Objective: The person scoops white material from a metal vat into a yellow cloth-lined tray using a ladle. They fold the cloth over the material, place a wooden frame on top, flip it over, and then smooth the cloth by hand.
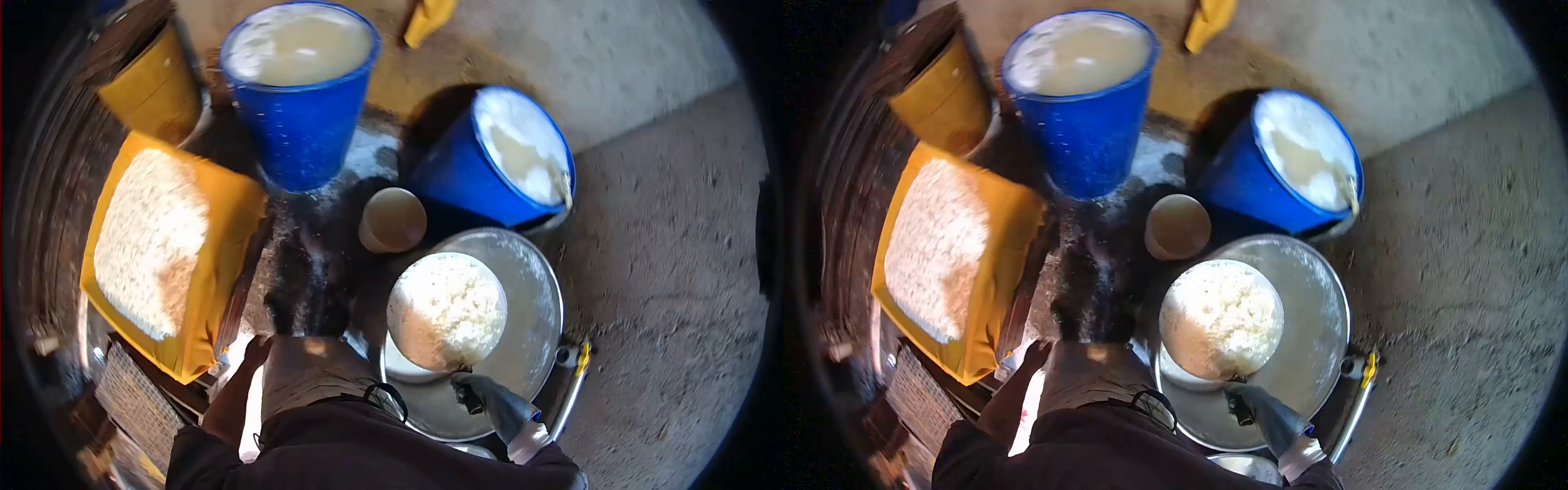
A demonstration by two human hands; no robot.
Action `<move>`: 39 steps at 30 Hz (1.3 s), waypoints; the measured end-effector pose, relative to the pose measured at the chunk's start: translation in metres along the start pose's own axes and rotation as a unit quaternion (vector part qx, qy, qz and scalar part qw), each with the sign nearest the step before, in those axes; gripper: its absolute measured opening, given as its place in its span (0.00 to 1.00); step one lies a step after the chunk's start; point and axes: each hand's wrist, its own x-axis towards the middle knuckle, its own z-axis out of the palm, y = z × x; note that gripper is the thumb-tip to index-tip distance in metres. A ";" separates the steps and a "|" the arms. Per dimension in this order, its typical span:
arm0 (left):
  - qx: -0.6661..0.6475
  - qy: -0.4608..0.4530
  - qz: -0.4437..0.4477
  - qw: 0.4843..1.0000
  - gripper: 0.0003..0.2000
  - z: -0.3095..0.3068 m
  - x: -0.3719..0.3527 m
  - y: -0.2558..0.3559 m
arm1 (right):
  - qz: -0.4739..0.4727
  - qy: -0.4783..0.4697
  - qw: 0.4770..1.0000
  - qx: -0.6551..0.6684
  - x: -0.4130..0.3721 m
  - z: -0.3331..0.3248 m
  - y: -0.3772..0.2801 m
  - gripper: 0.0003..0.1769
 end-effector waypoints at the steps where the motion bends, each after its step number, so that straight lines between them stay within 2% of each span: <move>1: -0.044 -0.096 -0.044 0.993 0.23 -0.012 -0.015 -0.053 | 0.012 -0.022 1.000 0.009 -0.010 0.012 -0.002 0.11; 2: -0.212 -0.037 -0.207 0.954 0.22 -0.009 -0.046 -0.095 | 0.019 -0.046 0.999 -0.003 -0.019 0.025 -0.006 0.10; 3: -0.267 -0.056 -0.305 0.912 0.23 -0.025 -0.069 -0.116 | 0.012 -0.049 0.998 -0.028 -0.023 0.042 -0.008 0.10; 5: -0.335 -0.025 -0.382 0.861 0.24 -0.043 -0.098 -0.169 | 0.035 -0.123 0.991 0.044 -0.029 0.088 -0.021 0.09; 7: -0.377 0.080 -0.374 0.844 0.27 -0.053 -0.118 -0.208 | 0.030 -0.089 0.991 -0.100 -0.070 0.173 -0.038 0.10; 8: -0.423 0.133 -0.371 0.816 0.31 -0.055 -0.116 -0.222 | 0.055 -0.137 0.987 -0.071 -0.066 0.193 -0.041 0.10; 10: -0.572 0.170 -0.354 0.720 0.38 -0.088 -0.113 -0.235 | 0.058 -0.184 0.973 -0.127 -0.054 0.245 -0.056 0.11; 11: -0.625 0.192 -0.307 0.691 0.42 -0.106 -0.108 -0.234 | 0.060 -0.220 0.963 -0.144 -0.048 0.271 -0.061 0.11; 12: -0.722 0.198 -0.227 0.624 0.46 -0.116 -0.094 -0.245 | 0.064 -0.251 0.953 -0.156 -0.044 0.295 -0.066 0.11; 13: -0.731 0.242 -0.219 0.600 0.51 -0.143 -0.089 -0.223 | 0.047 -0.242 0.952 -0.183 -0.041 0.321 -0.070 0.11; 14: -0.732 0.263 -0.136 0.614 0.55 -0.175 -0.095 -0.192 | 0.030 -0.255 0.945 -0.201 -0.053 0.351 -0.069 0.11; 15: -0.721 0.282 -0.105 0.624 0.55 -0.221 -0.106 -0.144 | -0.003 -0.268 0.939 -0.215 -0.076 0.388 -0.065 0.12; 17: -0.751 0.285 -0.015 0.596 0.48 -0.249 -0.093 -0.130 | -0.083 -0.290 0.927 -0.225 -0.138 0.463 -0.049 0.12; 19: -0.720 0.311 0.118 0.609 0.38 -0.256 -0.067 -0.131 | -0.176 -0.318 0.907 -0.210 -0.206 0.528 -0.018 0.13; 20: -0.716 0.319 0.122 0.608 0.38 -0.262 -0.070 -0.128 | -0.210 -0.336 0.895 -0.202 -0.227 0.553 -0.004 0.13; 23: -0.528 0.397 0.178 0.729 0.35 -0.274 -0.091 -0.106 | -0.347 -0.411 0.791 -0.292 -0.184 0.587 -0.006 0.15; 24: -0.525 0.400 0.181 0.729 0.35 -0.279 -0.090 -0.104 | -0.277 -0.428 0.812 -0.285 -0.145 0.608 -0.021 0.13; 26: -0.694 0.296 0.048 0.654 0.37 -0.283 -0.092 -0.104 | -0.108 -0.439 0.855 -0.252 -0.085 0.647 -0.044 0.10; 27: -0.693 0.299 0.048 0.655 0.37 -0.280 -0.088 -0.109 | -0.011 -0.427 0.876 -0.225 -0.064 0.665 -0.054 0.09; 29: -0.686 0.314 -0.012 0.656 0.38 -0.275 -0.076 -0.121 | -0.148 -0.393 0.859 -0.291 -0.074 0.685 -0.053 0.10; 32: -0.696 0.305 0.006 0.650 0.37 -0.273 -0.072 -0.126 | -0.134 -0.355 0.882 -0.278 0.015 0.708 -0.091 0.11; 34: -0.702 0.295 0.015 0.647 0.38 -0.275 -0.076 -0.121 | -0.290 -0.244 0.891 -0.251 0.039 0.715 -0.118 0.11; 35: -0.708 0.296 -0.008 0.641 0.37 -0.283 -0.083 -0.112 | -0.361 -0.168 0.887 -0.233 0.024 0.715 -0.127 0.10; 36: -0.713 0.297 -0.031 0.635 0.36 -0.288 -0.087 -0.104 | -0.427 -0.089 0.874 -0.213 0.004 0.715 -0.139 0.10; 37: -0.707 0.291 -0.035 0.644 0.36 -0.289 -0.088 -0.103 | -0.541 -0.048 0.818 -0.191 0.021 0.711 -0.172 0.11; 38: -0.608 0.334 -0.093 0.714 0.34 -0.292 -0.090 -0.105 | -0.644 -0.004 0.747 -0.168 0.040 0.701 -0.208 0.12; 39: -0.536 0.397 -0.090 0.739 0.31 -0.281 -0.080 -0.122 | -0.679 -0.029 0.727 -0.100 0.032 0.683 -0.231 0.10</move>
